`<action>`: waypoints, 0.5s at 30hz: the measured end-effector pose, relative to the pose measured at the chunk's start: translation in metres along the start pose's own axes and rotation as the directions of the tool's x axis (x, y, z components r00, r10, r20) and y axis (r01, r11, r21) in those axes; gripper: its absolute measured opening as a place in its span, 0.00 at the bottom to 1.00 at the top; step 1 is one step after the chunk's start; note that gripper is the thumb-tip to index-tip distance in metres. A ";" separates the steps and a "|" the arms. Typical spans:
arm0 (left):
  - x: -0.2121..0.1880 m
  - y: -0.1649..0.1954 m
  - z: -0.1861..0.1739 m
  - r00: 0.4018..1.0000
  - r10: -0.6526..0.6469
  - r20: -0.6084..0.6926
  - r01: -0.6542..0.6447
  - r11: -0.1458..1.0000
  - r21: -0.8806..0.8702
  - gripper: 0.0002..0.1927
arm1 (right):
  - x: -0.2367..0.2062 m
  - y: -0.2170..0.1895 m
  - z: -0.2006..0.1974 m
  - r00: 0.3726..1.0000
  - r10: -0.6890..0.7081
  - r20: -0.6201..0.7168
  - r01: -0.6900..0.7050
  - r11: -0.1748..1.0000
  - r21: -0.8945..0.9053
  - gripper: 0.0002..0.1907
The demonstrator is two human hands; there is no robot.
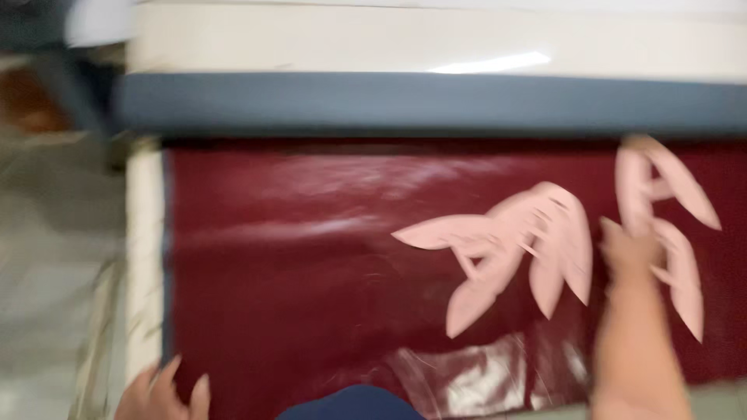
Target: The person places a pink shoe-shaped template on a maroon sheet and traces its outline with a yellow marker. They repeat this process multiple times, repositioning the template to create several traced outlines on the sheet.
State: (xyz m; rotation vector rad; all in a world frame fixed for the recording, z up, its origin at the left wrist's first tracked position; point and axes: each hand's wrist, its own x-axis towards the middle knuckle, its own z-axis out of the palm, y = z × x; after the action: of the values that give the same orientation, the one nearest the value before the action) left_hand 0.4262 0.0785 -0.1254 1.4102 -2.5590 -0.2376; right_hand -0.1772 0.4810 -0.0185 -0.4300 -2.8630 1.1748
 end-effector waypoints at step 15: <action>0.019 -0.014 -0.042 0.990 -0.092 -0.109 0.062 0.964 -0.257 0.17 | -0.031 -0.020 0.058 0.984 0.099 0.147 -0.087 0.992 -0.086 0.27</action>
State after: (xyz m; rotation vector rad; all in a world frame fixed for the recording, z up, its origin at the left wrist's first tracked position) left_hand 0.4384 0.0533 -0.0866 1.3831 -2.2851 -0.4602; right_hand -0.1590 0.4194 -0.0430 -0.5045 -3.0587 1.1585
